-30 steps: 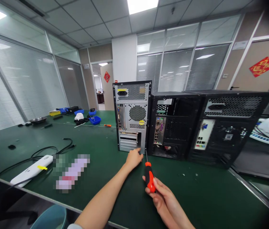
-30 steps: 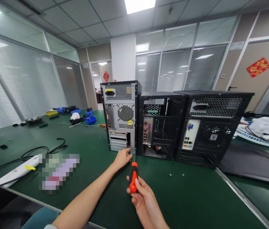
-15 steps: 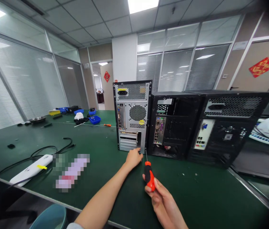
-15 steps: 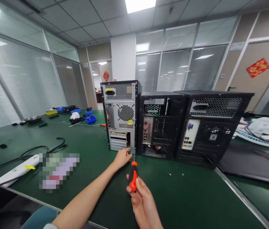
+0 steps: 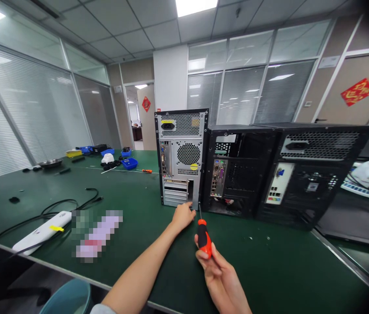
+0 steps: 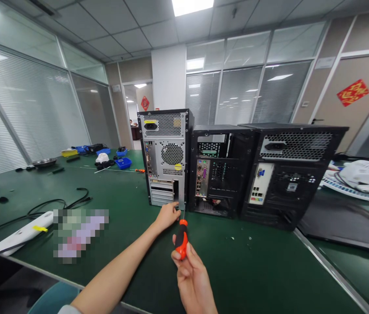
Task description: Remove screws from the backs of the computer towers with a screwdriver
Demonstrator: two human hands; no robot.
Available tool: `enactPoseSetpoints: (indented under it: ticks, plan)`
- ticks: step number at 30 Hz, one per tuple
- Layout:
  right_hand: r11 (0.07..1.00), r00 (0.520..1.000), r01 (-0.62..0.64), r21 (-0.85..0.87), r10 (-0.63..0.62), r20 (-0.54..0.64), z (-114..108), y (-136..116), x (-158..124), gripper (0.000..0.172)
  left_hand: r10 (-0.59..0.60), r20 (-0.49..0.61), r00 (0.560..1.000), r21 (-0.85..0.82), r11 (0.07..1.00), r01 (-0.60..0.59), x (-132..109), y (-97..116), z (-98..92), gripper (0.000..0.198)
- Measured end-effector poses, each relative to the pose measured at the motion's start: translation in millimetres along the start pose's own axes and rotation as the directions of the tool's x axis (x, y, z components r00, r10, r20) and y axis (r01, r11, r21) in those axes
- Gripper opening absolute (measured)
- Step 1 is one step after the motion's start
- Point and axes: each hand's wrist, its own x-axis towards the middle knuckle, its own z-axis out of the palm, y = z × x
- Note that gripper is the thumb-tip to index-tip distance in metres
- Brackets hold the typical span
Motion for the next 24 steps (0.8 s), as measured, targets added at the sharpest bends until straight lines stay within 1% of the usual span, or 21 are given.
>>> enactPoseSetpoints:
  ticks: [2, 4, 6, 9, 10, 12, 14, 17, 20, 22, 23, 24]
  plan:
    - [1.000, 1.000, -0.005, -0.008, 0.005, 0.029, -2.7, 1.5, 0.5, 0.038, -0.011, 0.006, 1.000, 0.007, 1.000, 0.011, -0.1, 0.6, -0.5, 0.044]
    - [0.999, 0.999, -0.029, 0.030, 0.028, 0.042, -4.0, 1.8, -0.2, 0.040, -0.012, 0.009, 1.000, 0.014, 1.000, 0.012, -0.3, 1.0, -0.8, 0.044]
    - [0.986, 0.997, -0.078, 0.144, 0.075, 0.030, -3.5, 0.7, -1.9, 0.040, -0.009, 0.005, 1.000, 0.017, 1.000, 0.009, -0.5, 1.0, -0.7, 0.044]
    - [0.925, 0.989, -0.137, 0.355, 0.145, 0.003, 0.1, -2.2, -4.6, 0.039, -0.008, 0.000, 1.000, 0.004, 1.000, 0.008, -0.9, 0.6, -0.2, 0.045]
    - [0.906, 0.987, -0.146, 0.398, 0.159, 0.000, 1.5, -3.1, -5.4, 0.038, -0.004, -0.001, 1.000, -0.003, 1.000, 0.004, -1.0, 0.6, 0.0, 0.045]
    - [0.892, 0.985, -0.157, 0.425, 0.170, 0.007, 3.9, -4.0, -6.3, 0.037, 0.000, -0.004, 1.000, -0.006, 1.000, 0.000, -1.1, 0.9, -0.1, 0.046]
    - [0.905, 0.985, -0.167, 0.391, 0.175, 0.016, 5.5, -3.8, -6.4, 0.035, -0.002, -0.003, 1.000, 0.006, 1.000, 0.002, -1.0, 1.4, -0.4, 0.045]
    - [0.944, 0.982, -0.184, 0.274, 0.187, 0.016, 6.2, -1.7, -4.5, 0.033, -0.005, 0.005, 1.000, 0.030, 1.000, 0.005, -0.3, 1.0, -0.8, 0.044]
    - [0.965, 0.982, -0.181, 0.190, 0.189, -0.022, 6.3, 1.1, -0.9, 0.027, 0.009, 0.007, 1.000, 0.036, 0.999, -0.009, 0.8, -0.8, -0.8, 0.044]
    - [0.975, 0.984, -0.157, 0.154, 0.167, -0.057, 6.9, 3.3, 1.3, 0.018, 0.017, 0.007, 1.000, 0.041, 0.999, -0.018, 1.3, -2.0, -0.7, 0.043]
    - [0.984, 0.987, -0.133, 0.115, 0.142, -0.075, 7.4, 4.6, 2.0, 0.016, 0.022, 0.007, 1.000, 0.042, 0.999, -0.022, 1.4, -2.3, -0.7, 0.043]
    - [0.994, 0.990, -0.095, 0.052, 0.100, -0.096, 8.1, 6.0, 2.5, 0.018, 0.025, 0.007, 1.000, 0.043, 0.999, -0.025, 1.5, -2.5, -0.8, 0.043]
